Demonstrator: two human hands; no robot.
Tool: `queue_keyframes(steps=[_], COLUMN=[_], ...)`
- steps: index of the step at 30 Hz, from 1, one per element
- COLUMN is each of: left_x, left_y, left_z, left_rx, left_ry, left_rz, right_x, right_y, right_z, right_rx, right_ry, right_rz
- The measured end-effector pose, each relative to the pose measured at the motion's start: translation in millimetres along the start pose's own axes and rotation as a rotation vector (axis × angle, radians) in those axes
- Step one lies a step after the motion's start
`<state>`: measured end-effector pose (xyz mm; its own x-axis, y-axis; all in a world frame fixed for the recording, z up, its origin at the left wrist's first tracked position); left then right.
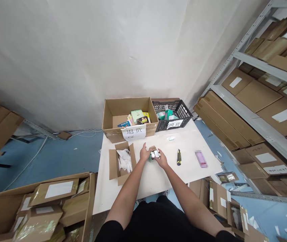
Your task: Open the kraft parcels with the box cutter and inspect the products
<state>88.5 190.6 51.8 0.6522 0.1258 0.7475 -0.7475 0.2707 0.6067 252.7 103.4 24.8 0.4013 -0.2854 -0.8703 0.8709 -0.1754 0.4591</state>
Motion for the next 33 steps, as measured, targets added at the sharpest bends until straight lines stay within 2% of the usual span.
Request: queue_keyframes(steps=[2, 3, 6, 9, 12, 14, 17, 21, 25, 30, 33], left_x=[2, 4, 10, 8, 3, 4, 11, 10, 10, 7, 7], left_y=[-1.4, -4.0, -16.8, -24.1, -19.3, -15.9, -17.8, -22.2, -27.7, -31.4, -33.1], left_z=[5, 9, 22, 34, 37, 36, 33, 30, 33, 39, 41], left_rx=[0.056, 0.048, -0.107, -0.237, -0.193, -0.159, -0.191, -0.163, -0.125, -0.082, -0.058], left_ry=[-0.026, -0.066, -0.212, -0.279, -0.261, -0.288, -0.36, -0.274, -0.222, -0.222, -0.268], left_rz=[-0.02, -0.041, -0.11, -0.205, -0.301, -0.308, -0.268, -0.276, -0.274, -0.228, -0.153], right_x=[-6, -9, -15, -9, 1, -1, -14, -32, -34, -21, -22], right_y=[0, 0, 3, 11, 18, 19, 18, 9, 9, 16, 14], right_z=[2, 3, 2, -2, -7, -9, -11, -10, -8, -7, -9], right_rx=[0.062, 0.079, 0.088, 0.078, 0.057, 0.043, 0.061, 0.001, -0.09, -0.103, -0.092], right_ry=[0.038, 0.063, 0.125, 0.06, -0.006, 0.059, 0.193, 0.248, 0.23, 0.111, 0.04], right_rz=[0.047, 0.053, 0.017, -0.066, -0.104, -0.055, 0.082, 0.24, 0.328, 0.372, 0.424])
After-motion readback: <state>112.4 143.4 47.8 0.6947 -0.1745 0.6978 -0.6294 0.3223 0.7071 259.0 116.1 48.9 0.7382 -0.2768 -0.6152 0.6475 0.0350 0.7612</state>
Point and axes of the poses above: each hand's wrist, its own z-axis away from the middle knuckle, its own y-axis out of the back of the hand, x = y × z, the point moved 6 cm from there along -z, towards the middle knuckle, and after that the axes turned 5 degrees about -z, right-handed, at the moved point
